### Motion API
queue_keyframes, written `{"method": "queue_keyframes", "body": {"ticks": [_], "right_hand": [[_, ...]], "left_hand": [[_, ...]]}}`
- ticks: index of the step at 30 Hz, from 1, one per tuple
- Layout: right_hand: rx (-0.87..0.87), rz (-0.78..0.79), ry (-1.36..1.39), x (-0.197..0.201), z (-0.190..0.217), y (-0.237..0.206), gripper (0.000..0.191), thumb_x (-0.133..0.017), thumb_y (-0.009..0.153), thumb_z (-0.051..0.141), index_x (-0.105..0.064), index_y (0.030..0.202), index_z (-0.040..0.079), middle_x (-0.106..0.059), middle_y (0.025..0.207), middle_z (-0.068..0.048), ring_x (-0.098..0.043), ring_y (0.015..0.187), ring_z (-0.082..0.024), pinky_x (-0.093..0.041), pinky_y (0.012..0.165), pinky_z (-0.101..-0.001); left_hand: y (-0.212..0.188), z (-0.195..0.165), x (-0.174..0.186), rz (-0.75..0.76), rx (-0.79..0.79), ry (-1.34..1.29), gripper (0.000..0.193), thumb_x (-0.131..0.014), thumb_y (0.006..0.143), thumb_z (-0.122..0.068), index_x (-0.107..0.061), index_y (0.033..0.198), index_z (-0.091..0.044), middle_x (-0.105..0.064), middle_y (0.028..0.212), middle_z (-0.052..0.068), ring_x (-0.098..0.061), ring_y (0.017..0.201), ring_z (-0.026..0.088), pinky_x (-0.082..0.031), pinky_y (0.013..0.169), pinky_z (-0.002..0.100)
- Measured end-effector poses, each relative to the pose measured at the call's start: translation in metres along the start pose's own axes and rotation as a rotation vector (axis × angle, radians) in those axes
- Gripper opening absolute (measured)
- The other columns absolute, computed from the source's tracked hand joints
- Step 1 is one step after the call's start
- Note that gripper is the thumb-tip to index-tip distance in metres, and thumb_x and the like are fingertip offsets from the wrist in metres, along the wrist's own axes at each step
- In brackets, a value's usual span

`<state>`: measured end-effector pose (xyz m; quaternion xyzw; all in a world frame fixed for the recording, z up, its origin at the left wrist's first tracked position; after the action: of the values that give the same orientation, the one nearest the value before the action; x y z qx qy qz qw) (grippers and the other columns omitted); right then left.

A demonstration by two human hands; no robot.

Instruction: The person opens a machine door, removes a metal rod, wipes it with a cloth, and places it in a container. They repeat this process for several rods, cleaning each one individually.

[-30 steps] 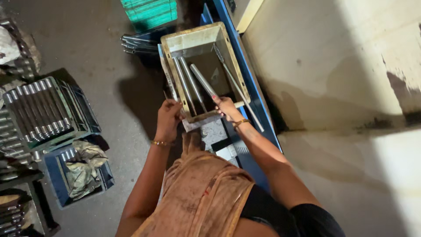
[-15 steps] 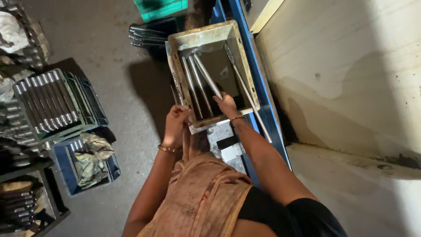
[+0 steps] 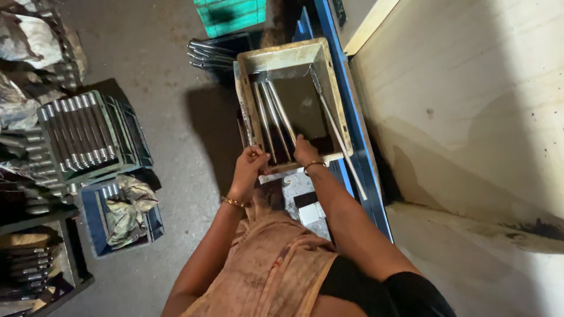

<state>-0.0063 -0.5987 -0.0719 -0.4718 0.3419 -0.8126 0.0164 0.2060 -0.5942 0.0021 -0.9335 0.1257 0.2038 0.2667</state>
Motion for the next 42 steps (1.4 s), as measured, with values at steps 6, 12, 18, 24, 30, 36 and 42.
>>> {"method": "queue_keyframes", "body": {"ticks": [6, 12, 18, 24, 30, 36, 42], "right_hand": [[0.148, -0.343, -0.058, 0.016, 0.011, -0.014, 0.029, -0.052, 0.101, 0.007, -0.057, 0.129, 0.005, -0.071, 0.104, -0.026, -0.070, 0.096, -0.045, -0.057, 0.086, -0.0525], [0.577, -0.634, 0.217, 0.037, 0.011, -0.075, 0.029, -0.061, 0.090, 0.006, -0.065, 0.119, 0.011, -0.069, 0.116, -0.010, -0.064, 0.116, -0.035, -0.045, 0.099, -0.0465], [0.477, -0.659, -0.095, 0.015, -0.016, -0.134, 0.050, -0.056, 0.088, 0.002, -0.058, 0.137, 0.010, -0.065, 0.132, -0.008, -0.048, 0.135, -0.033, -0.029, 0.111, -0.0548], [0.310, -0.595, -0.141, -0.030, -0.031, -0.187, 0.064, -0.058, 0.089, 0.006, -0.047, 0.152, 0.006, -0.057, 0.143, -0.010, -0.034, 0.144, -0.036, -0.018, 0.114, -0.0638], [-0.233, -0.523, 0.470, -0.076, -0.099, -0.260, 0.035, -0.068, 0.094, 0.023, -0.063, 0.127, 0.011, -0.073, 0.120, -0.008, -0.066, 0.117, -0.027, -0.038, 0.101, -0.0589], [-0.097, -0.723, 1.439, -0.101, -0.143, -0.351, 0.022, -0.064, 0.102, 0.014, -0.065, 0.122, 0.005, -0.077, 0.101, -0.007, -0.071, 0.088, -0.012, -0.048, 0.074, -0.0269], [0.005, -0.976, 1.599, -0.128, -0.178, -0.481, 0.017, -0.063, 0.103, 0.012, -0.066, 0.116, 0.001, -0.069, 0.081, -0.003, -0.067, 0.074, -0.011, -0.059, 0.072, -0.0253]], "left_hand": [[0.003, 0.010, -0.002, 0.022, 0.026, 0.049, 0.016, -0.072, 0.091, -0.007, -0.057, 0.094, -0.008, -0.060, 0.070, 0.001, -0.059, 0.055, 0.012, -0.046, 0.051, 0.027], [0.006, 0.016, -0.019, 0.136, 0.027, 0.064, 0.016, -0.073, 0.092, -0.009, -0.057, 0.095, -0.007, -0.060, 0.069, 0.002, -0.058, 0.057, 0.011, -0.052, 0.052, 0.028], [-0.013, 0.017, -0.038, 0.235, 0.030, 0.075, 0.016, -0.072, 0.093, -0.010, -0.057, 0.097, -0.007, -0.061, 0.072, 0.003, -0.056, 0.057, 0.011, -0.052, 0.054, 0.027], [-0.057, 0.014, -0.044, 0.315, 0.006, 0.168, 0.012, -0.071, 0.092, -0.009, -0.060, 0.096, -0.006, -0.059, 0.076, 0.000, -0.056, 0.063, 0.008, -0.054, 0.057, 0.027], [-0.125, 0.020, -0.052, 0.538, 0.043, 0.095, 0.013, -0.070, 0.093, -0.005, -0.057, 0.096, -0.007, -0.057, 0.080, -0.001, -0.054, 0.065, 0.006, -0.049, 0.057, 0.025], [-0.207, 0.038, -0.071, 0.764, 0.212, 0.059, 0.016, -0.063, 0.108, -0.017, -0.057, 0.119, -0.008, -0.056, 0.096, 0.004, -0.057, 0.082, 0.014, -0.056, 0.080, 0.037], [-0.296, 0.047, -0.131, 1.014, 0.534, -0.376, 0.068, -0.034, 0.103, -0.061, -0.033, 0.159, -0.023, -0.043, 0.163, 0.016, -0.042, 0.151, 0.033, -0.034, 0.123, 0.048]]}}
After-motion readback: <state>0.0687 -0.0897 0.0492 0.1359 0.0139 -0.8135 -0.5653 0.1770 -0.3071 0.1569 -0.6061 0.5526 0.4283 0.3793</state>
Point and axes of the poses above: each hand's wrist, its own y-axis towards the middle knuckle, its own x-axis out of the back of the hand, z = x × y, the point moved 8 cm from there along y, towards the middle knuckle
